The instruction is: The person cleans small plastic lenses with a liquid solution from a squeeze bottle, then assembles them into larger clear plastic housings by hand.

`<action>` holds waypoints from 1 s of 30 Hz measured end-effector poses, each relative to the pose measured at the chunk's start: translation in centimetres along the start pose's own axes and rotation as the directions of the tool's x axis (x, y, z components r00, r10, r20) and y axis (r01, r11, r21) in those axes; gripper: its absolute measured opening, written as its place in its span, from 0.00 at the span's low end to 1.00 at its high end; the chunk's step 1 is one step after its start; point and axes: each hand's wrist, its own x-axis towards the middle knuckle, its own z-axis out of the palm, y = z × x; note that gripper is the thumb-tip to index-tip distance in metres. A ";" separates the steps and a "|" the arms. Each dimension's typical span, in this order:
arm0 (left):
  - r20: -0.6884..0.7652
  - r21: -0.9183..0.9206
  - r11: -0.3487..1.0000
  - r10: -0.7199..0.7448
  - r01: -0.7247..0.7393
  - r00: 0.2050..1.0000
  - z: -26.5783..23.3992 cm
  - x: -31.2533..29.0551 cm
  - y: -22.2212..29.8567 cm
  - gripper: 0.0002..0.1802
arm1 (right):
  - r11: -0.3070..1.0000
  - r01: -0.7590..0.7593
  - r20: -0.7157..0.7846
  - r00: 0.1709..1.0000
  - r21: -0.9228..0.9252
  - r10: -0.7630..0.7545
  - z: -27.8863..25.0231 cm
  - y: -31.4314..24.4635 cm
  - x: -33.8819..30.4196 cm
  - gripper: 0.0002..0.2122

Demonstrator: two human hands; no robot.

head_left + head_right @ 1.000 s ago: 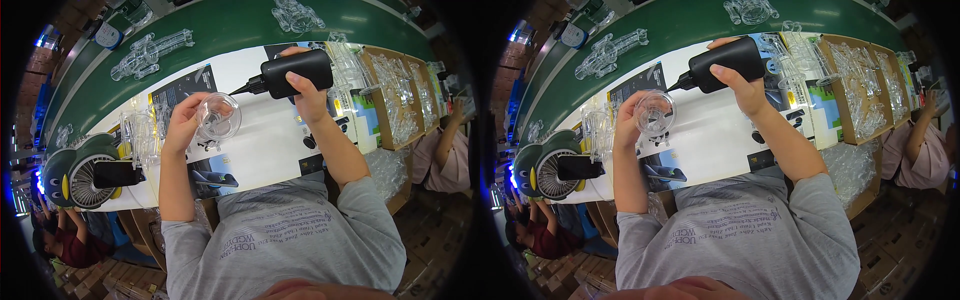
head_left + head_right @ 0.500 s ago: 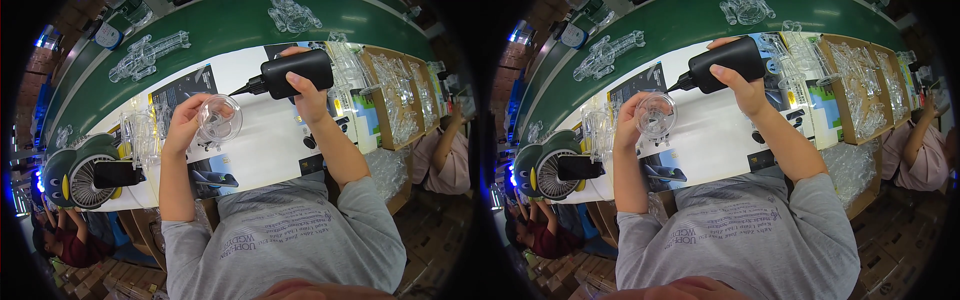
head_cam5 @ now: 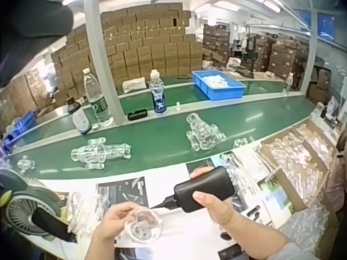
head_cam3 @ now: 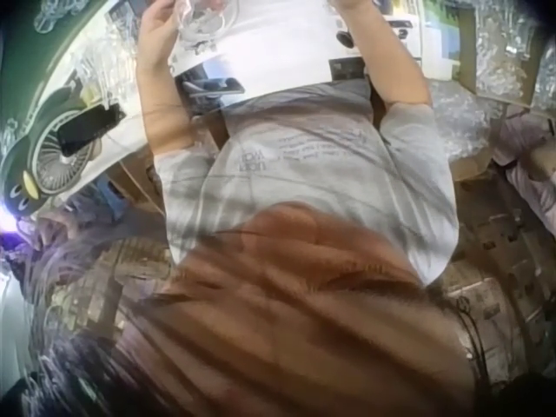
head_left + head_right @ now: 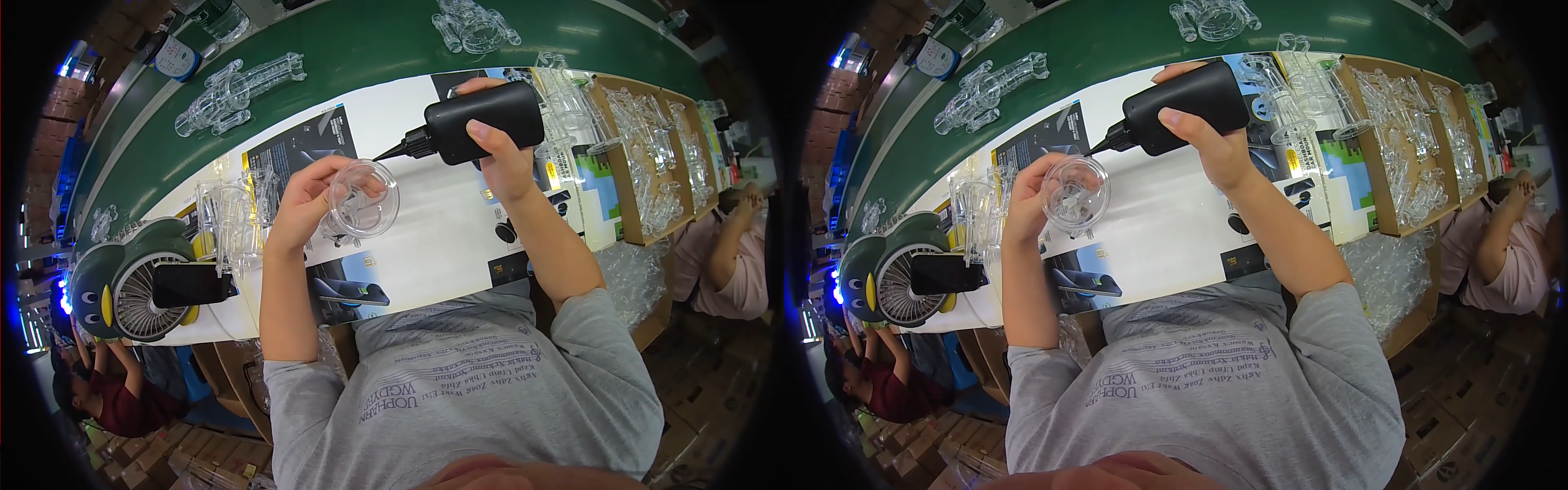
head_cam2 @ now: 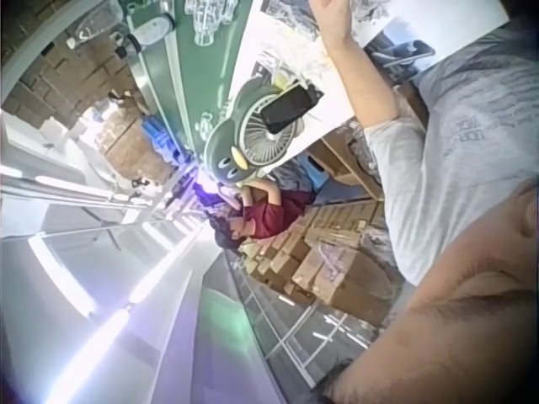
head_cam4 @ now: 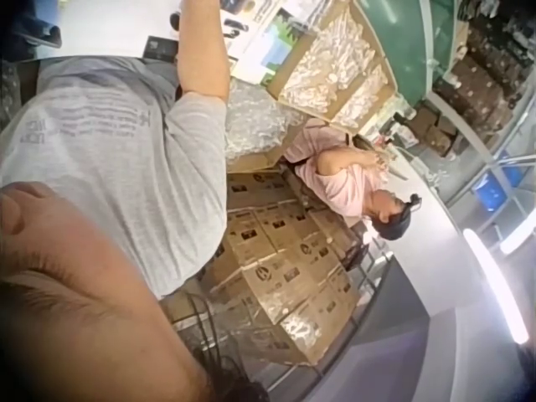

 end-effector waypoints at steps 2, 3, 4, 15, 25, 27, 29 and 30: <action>0.012 -0.006 1.000 -0.010 0.010 1.000 0.1 0.1 0.1 0.23 | 1.000 -0.006 0.007 1.000 -0.002 0.006 -0.1 -0.1 0.0 0.19; 0.022 -0.011 1.000 -0.021 0.021 1.000 0.1 0.1 0.2 0.23 | 1.000 -0.024 0.015 1.000 0.006 0.024 -0.1 -0.1 0.0 0.19; 0.021 -0.011 1.000 -0.022 0.022 1.000 0.0 0.0 0.1 0.23 | 0.999 -0.042 0.023 0.999 0.014 0.042 -0.1 -0.2 -0.1 0.19; 0.164 0.008 0.996 -0.094 0.094 0.982 -0.1 0.0 -0.2 0.19 | 0.998 -0.058 0.077 0.995 0.003 0.058 -0.1 -0.5 0.0 0.20; 0.166 -0.029 0.980 -0.192 0.199 0.967 0.4 -0.2 0.2 0.20 | 0.994 -0.111 0.114 0.987 -0.011 0.112 0.0 -0.7 -0.1 0.20; 0.176 -0.041 0.973 -0.218 0.229 0.960 0.5 -0.1 0.2 0.20 | 0.994 -0.105 0.115 0.988 -0.014 0.106 0.2 -0.8 -0.2 0.20; 0.180 -0.037 0.972 -0.223 0.233 0.958 0.7 -0.1 0.4 0.20 | 0.995 -0.099 0.116 0.988 -0.017 0.100 0.3 -0.8 -0.3 0.20; 0.184 -0.032 0.971 -0.227 0.236 0.956 0.7 -0.1 0.5 0.20 | 0.996 -0.091 0.120 0.988 -0.019 0.093 0.3 -0.8 -0.3 0.20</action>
